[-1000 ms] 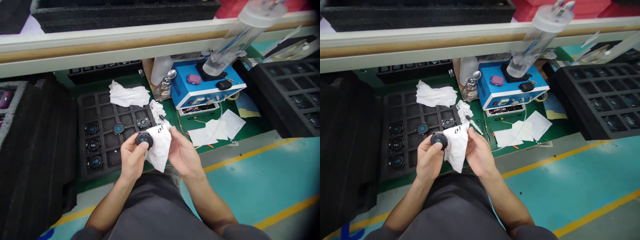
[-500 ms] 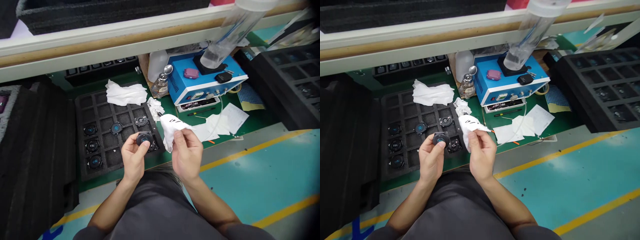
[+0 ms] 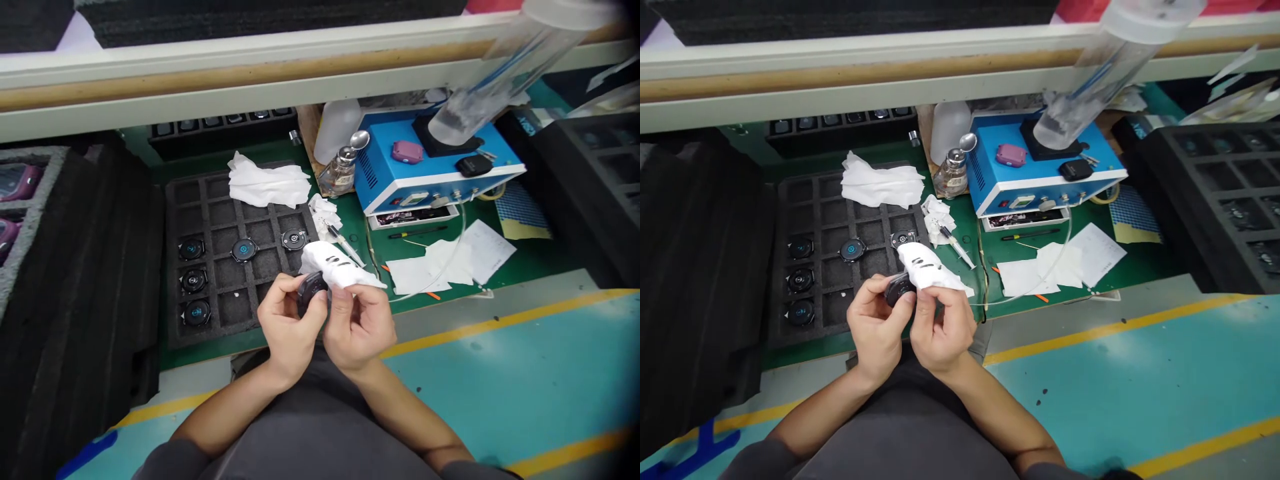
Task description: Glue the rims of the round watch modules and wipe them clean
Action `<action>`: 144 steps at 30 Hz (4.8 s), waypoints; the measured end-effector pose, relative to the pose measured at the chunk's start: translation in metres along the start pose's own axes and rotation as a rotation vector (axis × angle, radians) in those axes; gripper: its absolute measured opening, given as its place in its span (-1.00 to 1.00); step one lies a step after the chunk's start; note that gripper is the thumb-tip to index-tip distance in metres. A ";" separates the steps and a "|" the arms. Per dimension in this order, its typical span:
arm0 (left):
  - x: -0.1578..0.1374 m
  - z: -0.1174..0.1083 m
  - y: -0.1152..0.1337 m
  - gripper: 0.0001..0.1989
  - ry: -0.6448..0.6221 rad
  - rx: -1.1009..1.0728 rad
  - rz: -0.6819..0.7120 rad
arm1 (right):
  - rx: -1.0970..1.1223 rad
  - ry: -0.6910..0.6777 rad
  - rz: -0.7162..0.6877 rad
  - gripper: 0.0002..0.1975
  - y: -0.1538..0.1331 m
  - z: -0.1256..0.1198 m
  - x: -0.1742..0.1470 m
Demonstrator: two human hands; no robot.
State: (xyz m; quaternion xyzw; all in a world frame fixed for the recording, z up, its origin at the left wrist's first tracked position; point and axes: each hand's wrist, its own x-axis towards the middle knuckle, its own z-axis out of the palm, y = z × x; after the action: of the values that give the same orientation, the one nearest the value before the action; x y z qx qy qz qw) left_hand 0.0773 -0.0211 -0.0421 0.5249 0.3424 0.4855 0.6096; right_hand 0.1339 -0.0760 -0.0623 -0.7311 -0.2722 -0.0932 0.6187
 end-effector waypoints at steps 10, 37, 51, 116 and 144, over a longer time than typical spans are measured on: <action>-0.002 0.002 -0.005 -0.87 0.018 0.091 0.138 | -0.197 0.095 -0.352 -0.91 0.015 0.004 -0.002; 0.015 -0.006 0.006 -0.80 -0.275 0.313 -0.047 | -0.070 -0.033 -0.261 -0.89 0.032 -0.004 -0.007; 0.037 -0.039 -0.007 -0.85 -0.127 0.054 -0.249 | 0.758 -0.178 0.783 -0.72 0.001 -0.006 0.054; 0.025 -0.010 -0.012 -0.82 -0.223 0.006 -0.104 | 0.534 -0.017 0.465 -0.82 0.011 -0.013 0.040; 0.015 -0.004 0.011 -0.80 -0.336 0.099 -0.277 | -0.180 0.186 -0.583 -0.75 0.043 -0.010 -0.001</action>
State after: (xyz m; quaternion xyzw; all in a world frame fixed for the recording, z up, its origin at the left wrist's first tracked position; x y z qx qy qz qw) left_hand 0.0761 -0.0055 -0.0310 0.5757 0.3280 0.2856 0.6924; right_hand 0.1567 -0.0895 -0.0973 -0.6625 -0.4031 -0.3568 0.5209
